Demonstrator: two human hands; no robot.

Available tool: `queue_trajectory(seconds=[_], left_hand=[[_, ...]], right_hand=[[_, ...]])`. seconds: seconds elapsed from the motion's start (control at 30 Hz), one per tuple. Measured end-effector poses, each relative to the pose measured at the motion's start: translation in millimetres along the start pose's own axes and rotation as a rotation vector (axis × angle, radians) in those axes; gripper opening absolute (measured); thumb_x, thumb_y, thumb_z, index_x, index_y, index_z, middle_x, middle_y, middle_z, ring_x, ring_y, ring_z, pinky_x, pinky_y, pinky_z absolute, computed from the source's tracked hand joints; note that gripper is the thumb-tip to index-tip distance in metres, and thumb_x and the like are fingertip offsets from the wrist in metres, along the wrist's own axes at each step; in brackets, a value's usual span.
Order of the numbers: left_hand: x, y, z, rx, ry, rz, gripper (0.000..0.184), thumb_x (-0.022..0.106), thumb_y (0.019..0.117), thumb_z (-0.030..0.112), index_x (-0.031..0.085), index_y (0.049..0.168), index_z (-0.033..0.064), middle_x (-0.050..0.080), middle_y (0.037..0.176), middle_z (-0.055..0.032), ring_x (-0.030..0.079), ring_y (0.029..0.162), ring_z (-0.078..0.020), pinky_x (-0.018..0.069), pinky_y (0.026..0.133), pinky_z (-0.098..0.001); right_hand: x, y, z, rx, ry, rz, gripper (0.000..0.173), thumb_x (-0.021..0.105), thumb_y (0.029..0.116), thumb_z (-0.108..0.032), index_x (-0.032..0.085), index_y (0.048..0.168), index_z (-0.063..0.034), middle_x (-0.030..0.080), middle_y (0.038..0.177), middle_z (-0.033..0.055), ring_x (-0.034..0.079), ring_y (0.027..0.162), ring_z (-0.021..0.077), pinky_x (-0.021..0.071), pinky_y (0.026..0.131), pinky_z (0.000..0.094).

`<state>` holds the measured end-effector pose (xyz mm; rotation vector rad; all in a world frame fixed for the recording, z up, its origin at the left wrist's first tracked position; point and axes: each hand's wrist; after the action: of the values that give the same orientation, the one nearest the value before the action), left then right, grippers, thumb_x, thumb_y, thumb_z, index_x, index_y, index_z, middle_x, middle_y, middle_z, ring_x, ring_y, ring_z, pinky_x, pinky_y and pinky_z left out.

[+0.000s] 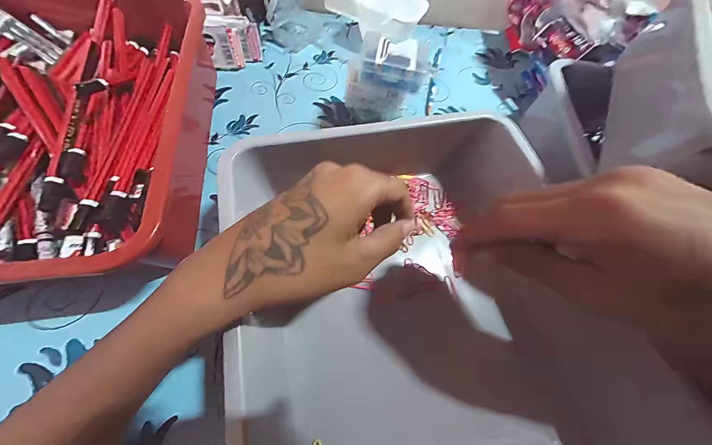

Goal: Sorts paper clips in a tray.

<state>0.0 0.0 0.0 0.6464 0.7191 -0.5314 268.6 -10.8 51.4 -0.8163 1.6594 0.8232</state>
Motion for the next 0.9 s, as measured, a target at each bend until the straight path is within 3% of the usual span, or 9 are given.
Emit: queue_trajectory(seconds=[0.1, 0.2, 0.27, 0.3, 0.43, 0.53, 0.63, 0.9], left_hand=[[8, -4, -8, 0.082, 0.093, -0.037, 0.022, 0.053, 0.0993, 0.025, 0.073, 0.098, 0.0158, 0.063, 0.078, 0.011, 0.052, 0.064, 0.0064, 0.042, 0.055, -0.0116], [10, -8, -14, 0.078, 0.23, -0.111, 0.027, 0.049, 0.0985, 0.03, 0.072, 0.103, 0.018, 0.064, 0.08, 0.0102, 0.054, 0.064, 0.0006, 0.0442, 0.054, -0.0199], [12, -13, -17, 0.076, 0.286, -0.186, 0.032, 0.048, 0.0986, 0.032, 0.072, 0.114, 0.0191, 0.07, 0.09, 0.0078, 0.066, 0.076, -0.0043, 0.0553, 0.065, -0.027], [13, -15, -18, 0.092, 0.293, -0.209, 0.033, 0.049, 0.0983, 0.033, 0.072, 0.116, 0.0198, 0.071, 0.09, 0.0077, 0.068, 0.079, -0.0052, 0.0569, 0.067, -0.0282], [14, -19, -15, 0.101, 0.329, -0.275, 0.037, 0.047, 0.0987, 0.04, 0.074, 0.119, 0.0259, 0.071, 0.092, 0.0106, 0.067, 0.084, -0.0037, 0.0556, 0.07, -0.0263], [12, -18, -10, 0.065, 0.378, -0.298, 0.036, 0.048, 0.0987, 0.039, 0.075, 0.119, 0.0267, 0.071, 0.092, 0.0087, 0.069, 0.082, -0.0063, 0.0559, 0.067, -0.0279], [14, -18, -14, 0.102, 0.392, -0.281, 0.038, 0.047, 0.0981, 0.036, 0.076, 0.12, 0.0255, 0.071, 0.09, 0.0067, 0.069, 0.081, -0.0088, 0.0556, 0.066, -0.0294], [13, -17, -12, 0.11, 0.388, -0.222, 0.034, 0.047, 0.0986, 0.031, 0.076, 0.112, 0.0185, 0.07, 0.086, 0.0027, 0.069, 0.079, -0.0118, 0.0549, 0.064, -0.0305]], right_hand=[[3, 3, 13, 0.165, -0.124, -0.172, 0.007, 0.067, 0.0905, -0.012, 0.07, 0.095, -0.0169, 0.064, 0.08, -0.0027, 0.064, 0.067, 0.0144, 0.0507, 0.053, 0.0353], [18, 12, 15, 0.219, -0.13, -0.257, 0.021, 0.075, 0.0881, -0.008, 0.072, 0.108, -0.0144, 0.066, 0.091, 0.0048, 0.066, 0.073, 0.0226, 0.0534, 0.057, 0.0409], [20, 14, 15, 0.203, -0.13, -0.278, 0.022, 0.075, 0.0869, -0.007, 0.073, 0.106, -0.0167, 0.065, 0.094, 0.0044, 0.066, 0.072, 0.0207, 0.0531, 0.057, 0.0388], [21, 15, 16, 0.191, -0.12, -0.273, 0.02, 0.075, 0.0865, -0.008, 0.073, 0.103, -0.0176, 0.065, 0.092, 0.0038, 0.065, 0.07, 0.0196, 0.0528, 0.055, 0.038], [25, 16, 18, 0.168, -0.109, -0.153, 0.008, 0.066, 0.0937, -0.014, 0.07, 0.101, -0.0147, 0.064, 0.085, 0.0013, 0.064, 0.068, 0.0174, 0.0508, 0.053, 0.0363], [18, 15, 16, 0.146, -0.093, -0.17, 0.018, 0.063, 0.0946, -0.01, 0.072, 0.109, -0.0148, 0.064, 0.092, 0.0024, 0.064, 0.071, 0.0164, 0.0519, 0.056, 0.0342], [21, 16, 14, 0.123, -0.072, -0.237, 0.028, 0.068, 0.091, -0.007, 0.074, 0.116, -0.0176, 0.065, 0.097, 0.0049, 0.066, 0.074, 0.0184, 0.0538, 0.057, 0.035], [29, 18, 16, 0.12, -0.055, -0.231, 0.018, 0.062, 0.0973, -0.024, 0.075, 0.108, -0.0187, 0.065, 0.09, 0.0008, 0.066, 0.075, 0.0153, 0.0525, 0.06, 0.0342]])
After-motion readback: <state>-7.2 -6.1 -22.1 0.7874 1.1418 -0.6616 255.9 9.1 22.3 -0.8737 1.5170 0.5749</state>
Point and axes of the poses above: each hand's wrist, its own y-axis towards the middle knuckle, its own x-axis out of the palm, z = x × y
